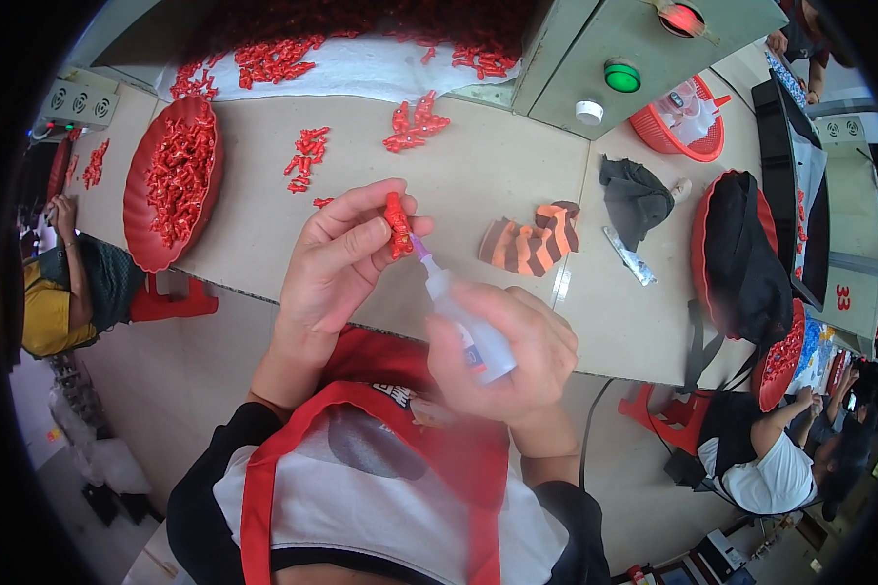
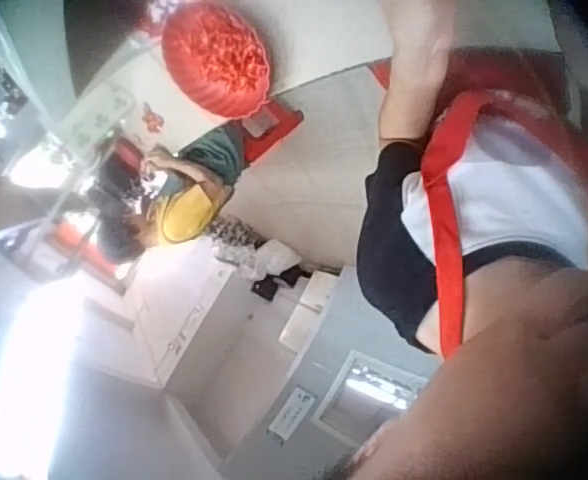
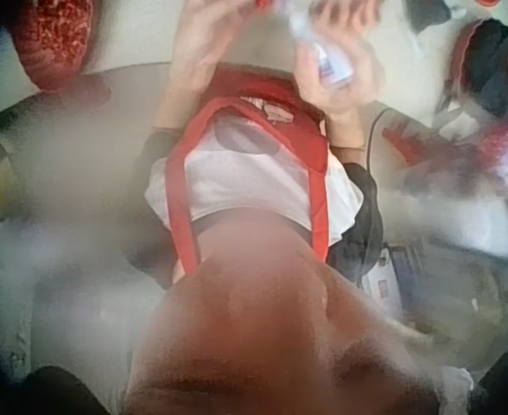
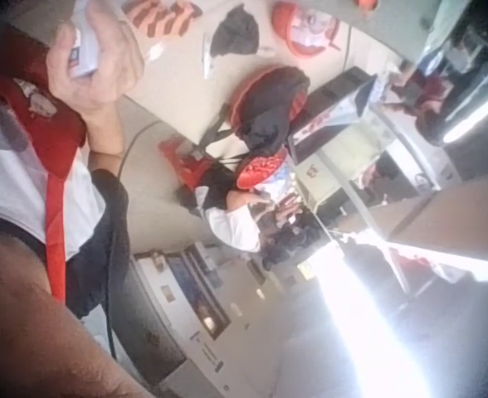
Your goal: The person assembles small red plastic toy parts by hand, joining them together with glue from a glue bottle.
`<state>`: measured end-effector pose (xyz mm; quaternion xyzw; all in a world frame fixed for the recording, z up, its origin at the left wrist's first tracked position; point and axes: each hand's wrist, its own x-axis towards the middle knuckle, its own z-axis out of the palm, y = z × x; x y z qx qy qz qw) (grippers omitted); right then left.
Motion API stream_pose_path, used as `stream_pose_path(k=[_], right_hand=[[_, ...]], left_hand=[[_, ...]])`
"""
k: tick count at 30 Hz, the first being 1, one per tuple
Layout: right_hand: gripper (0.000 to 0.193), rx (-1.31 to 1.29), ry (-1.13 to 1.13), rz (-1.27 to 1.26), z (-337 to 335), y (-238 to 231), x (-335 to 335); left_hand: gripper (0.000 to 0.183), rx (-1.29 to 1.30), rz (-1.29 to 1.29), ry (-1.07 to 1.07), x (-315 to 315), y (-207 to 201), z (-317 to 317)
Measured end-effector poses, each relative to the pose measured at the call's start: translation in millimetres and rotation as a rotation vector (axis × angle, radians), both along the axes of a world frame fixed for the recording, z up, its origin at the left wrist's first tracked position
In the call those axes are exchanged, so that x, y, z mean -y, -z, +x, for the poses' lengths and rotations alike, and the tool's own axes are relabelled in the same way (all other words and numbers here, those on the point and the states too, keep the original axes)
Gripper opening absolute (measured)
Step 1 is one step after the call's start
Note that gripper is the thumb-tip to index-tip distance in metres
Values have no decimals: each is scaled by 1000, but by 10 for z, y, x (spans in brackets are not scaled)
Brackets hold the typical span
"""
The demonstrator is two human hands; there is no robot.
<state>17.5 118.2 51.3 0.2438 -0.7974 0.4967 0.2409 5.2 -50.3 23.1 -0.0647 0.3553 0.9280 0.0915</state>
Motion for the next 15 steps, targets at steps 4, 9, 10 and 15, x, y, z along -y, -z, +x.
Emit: stream_pose_path(k=[4, 9, 10, 15], right_hand=[[35, 2, 1, -5, -9, -4, 0], [35, 4, 1, 4, -10, -23, 1], [35, 11, 4, 7, -5, -26, -1], [34, 21, 0, -18, -9, 3, 8]], left_hand=[[32, 11, 2, -3, -7, -5, 2], [30, 37, 43, 50, 23, -7, -1], [31, 51, 55, 61, 20, 1, -2], [31, 72, 76, 76, 28, 28, 3]])
